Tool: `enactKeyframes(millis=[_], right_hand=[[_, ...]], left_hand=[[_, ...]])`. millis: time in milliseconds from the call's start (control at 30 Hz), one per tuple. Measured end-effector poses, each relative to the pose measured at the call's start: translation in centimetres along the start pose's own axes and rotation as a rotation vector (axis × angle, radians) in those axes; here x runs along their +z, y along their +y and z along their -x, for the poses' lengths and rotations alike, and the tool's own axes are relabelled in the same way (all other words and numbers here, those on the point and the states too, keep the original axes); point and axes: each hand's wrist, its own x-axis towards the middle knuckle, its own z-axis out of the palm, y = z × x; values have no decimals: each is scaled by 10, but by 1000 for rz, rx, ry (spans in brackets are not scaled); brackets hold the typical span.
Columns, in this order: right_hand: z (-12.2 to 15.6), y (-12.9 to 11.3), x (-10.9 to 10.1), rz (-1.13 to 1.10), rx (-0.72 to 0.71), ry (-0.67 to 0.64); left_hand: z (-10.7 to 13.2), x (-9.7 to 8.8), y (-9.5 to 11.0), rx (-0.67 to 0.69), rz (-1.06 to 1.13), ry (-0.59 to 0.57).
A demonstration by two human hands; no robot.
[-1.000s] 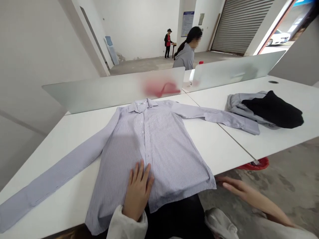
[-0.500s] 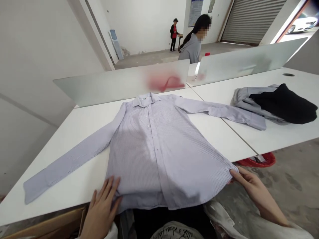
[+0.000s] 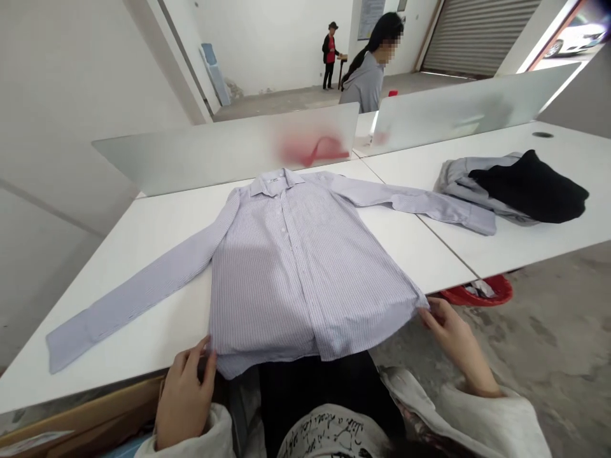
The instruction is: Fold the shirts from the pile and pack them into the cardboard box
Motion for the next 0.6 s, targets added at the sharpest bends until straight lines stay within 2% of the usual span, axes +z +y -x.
enactKeyframes(millis=[100,200,300,333,367,400,467,600], right_hand=[[0,-10,-1,131,-129,187],[2,-43,9,145,-380,260],[7,-90,32,111,-580,238],[9,-105,43,84,-636,197],[11,-119,56,57,-698,142],[13,-132,69,38,-760,87],[16,-149,97,58,-863,-1],[19,-155,141,292,-892,-75]], left_hand=[[-7,-15,13,19,11,-1],[-29,-55,39,189,66,21],[-70,-99,76,268,94,154],[-88,-107,88,299,134,176],[-110,-110,100,334,188,149],[-133,-108,110,363,231,75],[-187,-88,123,384,237,-65],[-293,-20,128,313,-34,-262]])
